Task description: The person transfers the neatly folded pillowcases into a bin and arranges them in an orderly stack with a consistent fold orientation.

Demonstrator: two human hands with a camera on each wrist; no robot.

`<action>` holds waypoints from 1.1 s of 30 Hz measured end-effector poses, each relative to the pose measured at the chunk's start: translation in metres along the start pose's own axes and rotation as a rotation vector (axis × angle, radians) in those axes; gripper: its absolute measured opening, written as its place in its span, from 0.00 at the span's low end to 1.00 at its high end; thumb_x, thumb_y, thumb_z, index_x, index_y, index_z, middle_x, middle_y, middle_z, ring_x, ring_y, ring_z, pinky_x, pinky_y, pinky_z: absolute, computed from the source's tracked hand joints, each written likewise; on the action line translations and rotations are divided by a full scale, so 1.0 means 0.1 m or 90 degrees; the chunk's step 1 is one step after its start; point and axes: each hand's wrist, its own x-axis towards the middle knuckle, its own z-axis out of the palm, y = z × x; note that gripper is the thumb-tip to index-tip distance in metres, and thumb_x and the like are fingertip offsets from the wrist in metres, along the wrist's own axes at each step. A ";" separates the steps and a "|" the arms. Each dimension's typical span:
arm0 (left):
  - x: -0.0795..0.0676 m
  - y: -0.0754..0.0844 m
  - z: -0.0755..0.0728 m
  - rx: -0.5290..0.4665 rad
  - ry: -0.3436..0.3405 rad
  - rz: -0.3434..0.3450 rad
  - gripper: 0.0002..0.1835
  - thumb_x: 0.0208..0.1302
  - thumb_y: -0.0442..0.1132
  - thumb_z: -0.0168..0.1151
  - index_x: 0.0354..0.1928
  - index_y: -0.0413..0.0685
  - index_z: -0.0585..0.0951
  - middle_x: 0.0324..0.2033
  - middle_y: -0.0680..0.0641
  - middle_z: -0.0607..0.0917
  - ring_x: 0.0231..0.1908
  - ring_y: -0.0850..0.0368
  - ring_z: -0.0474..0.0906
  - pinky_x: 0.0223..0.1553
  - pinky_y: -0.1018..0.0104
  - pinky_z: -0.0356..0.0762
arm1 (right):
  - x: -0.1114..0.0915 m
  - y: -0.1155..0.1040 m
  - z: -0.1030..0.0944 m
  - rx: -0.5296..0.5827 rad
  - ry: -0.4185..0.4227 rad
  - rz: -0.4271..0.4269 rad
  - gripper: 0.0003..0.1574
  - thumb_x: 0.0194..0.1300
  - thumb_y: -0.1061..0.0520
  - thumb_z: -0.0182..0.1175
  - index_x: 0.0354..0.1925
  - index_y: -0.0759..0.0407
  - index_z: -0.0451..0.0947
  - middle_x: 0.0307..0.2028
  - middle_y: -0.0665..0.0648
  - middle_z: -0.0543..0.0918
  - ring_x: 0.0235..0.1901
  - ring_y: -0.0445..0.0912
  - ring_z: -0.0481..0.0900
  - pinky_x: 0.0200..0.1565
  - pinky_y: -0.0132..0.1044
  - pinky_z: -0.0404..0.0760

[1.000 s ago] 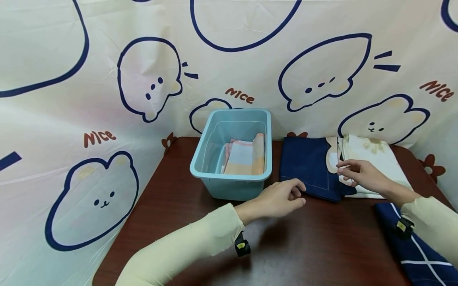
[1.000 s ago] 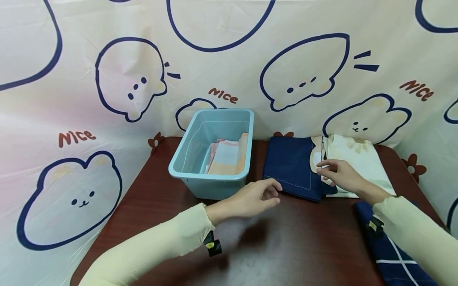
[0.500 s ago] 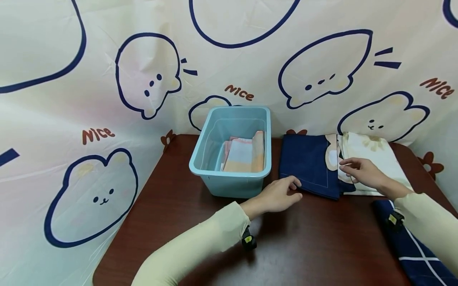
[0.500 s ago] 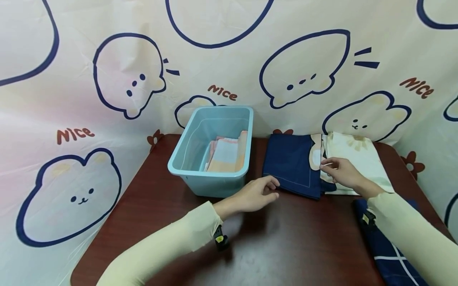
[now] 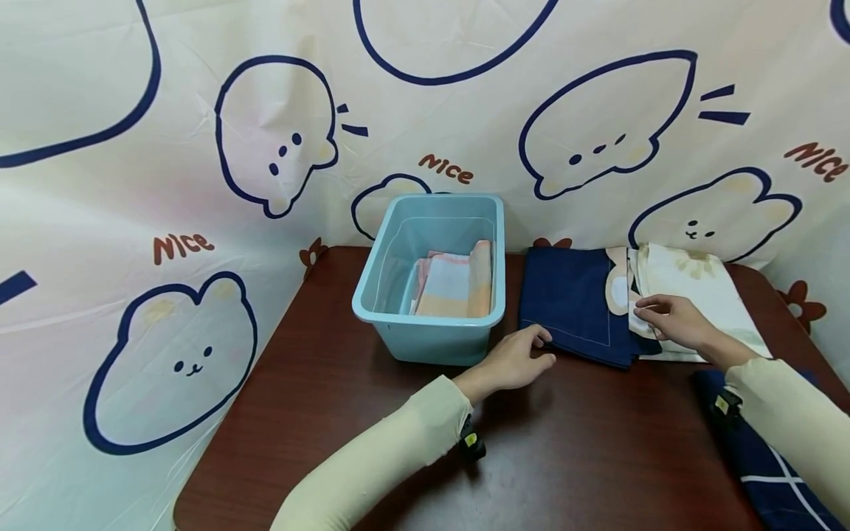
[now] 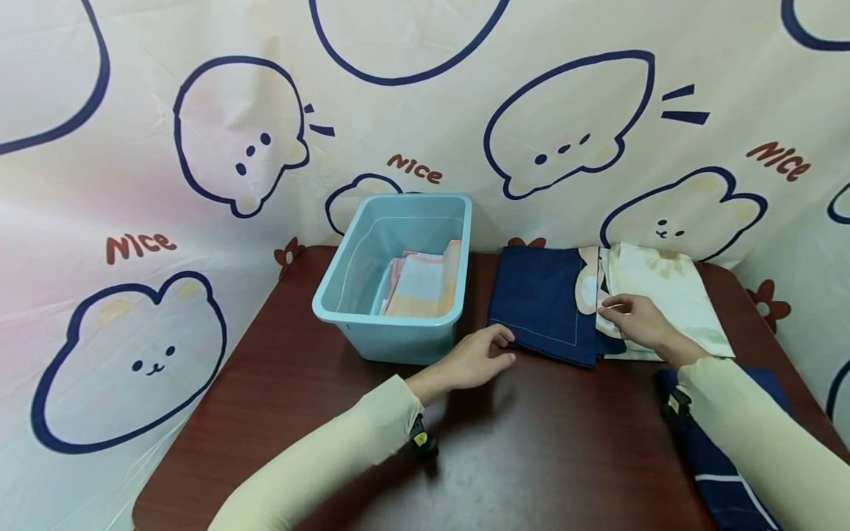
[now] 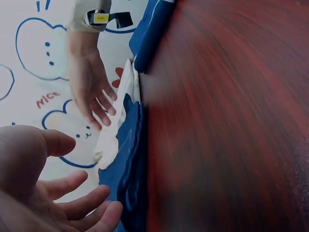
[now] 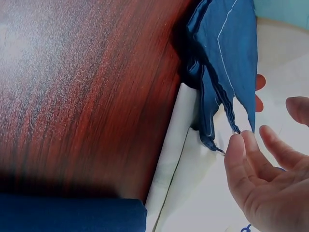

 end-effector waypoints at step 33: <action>0.39 -0.21 0.21 -0.092 0.093 -0.113 0.25 0.74 0.43 0.55 0.70 0.51 0.67 0.71 0.44 0.69 0.67 0.51 0.70 0.64 0.55 0.72 | 0.08 0.18 -0.07 -0.025 -0.043 0.087 0.42 0.79 0.44 0.46 0.69 0.81 0.56 0.56 0.82 0.75 0.40 0.51 0.86 0.39 0.45 0.87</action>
